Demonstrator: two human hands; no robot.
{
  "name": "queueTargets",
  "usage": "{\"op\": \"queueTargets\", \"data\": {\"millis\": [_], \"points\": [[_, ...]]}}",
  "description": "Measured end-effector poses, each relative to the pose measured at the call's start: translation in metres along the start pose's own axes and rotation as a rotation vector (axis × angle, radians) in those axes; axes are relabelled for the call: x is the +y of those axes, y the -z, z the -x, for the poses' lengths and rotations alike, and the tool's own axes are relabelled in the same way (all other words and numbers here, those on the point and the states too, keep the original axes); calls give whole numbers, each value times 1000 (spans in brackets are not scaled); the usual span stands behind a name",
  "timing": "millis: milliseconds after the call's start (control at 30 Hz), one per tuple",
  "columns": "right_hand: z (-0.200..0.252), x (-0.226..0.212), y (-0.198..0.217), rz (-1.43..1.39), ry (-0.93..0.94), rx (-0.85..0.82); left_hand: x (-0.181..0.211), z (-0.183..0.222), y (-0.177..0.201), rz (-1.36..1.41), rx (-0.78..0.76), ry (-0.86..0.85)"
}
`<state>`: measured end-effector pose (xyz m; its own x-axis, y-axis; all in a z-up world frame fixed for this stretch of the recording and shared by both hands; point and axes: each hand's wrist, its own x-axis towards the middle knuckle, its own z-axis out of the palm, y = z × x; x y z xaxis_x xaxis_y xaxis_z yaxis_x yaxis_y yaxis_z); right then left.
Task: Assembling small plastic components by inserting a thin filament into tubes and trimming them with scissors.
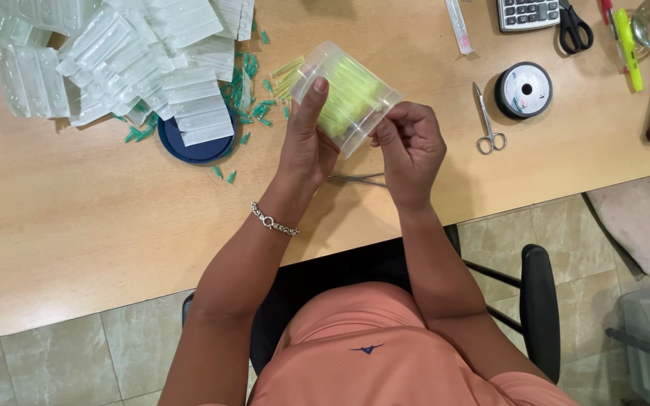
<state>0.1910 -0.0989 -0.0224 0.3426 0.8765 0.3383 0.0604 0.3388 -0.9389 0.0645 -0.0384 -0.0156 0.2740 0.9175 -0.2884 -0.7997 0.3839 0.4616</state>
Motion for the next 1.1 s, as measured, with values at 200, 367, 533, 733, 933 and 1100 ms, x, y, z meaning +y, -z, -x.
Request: {"op": "queueTargets", "data": {"millis": [200,367,533,733,933,1100], "points": [[1,6,0,178,96,49,3,-1,2,31,12,-13],[-8,-6,6,403,180,-26,15,-14,15,87,48,-44],[-33,14,13,590,49,-290,59,-21,30,115,36,-131],[-60,42,-9,951,286,-631,99,-11,25,127,234,-281],[-78,74,-26,1038,476,-670,101,-11,26,123,236,-291],[-75,77,-21,1047,428,-718,97,-13,24,156,272,-272]]}}
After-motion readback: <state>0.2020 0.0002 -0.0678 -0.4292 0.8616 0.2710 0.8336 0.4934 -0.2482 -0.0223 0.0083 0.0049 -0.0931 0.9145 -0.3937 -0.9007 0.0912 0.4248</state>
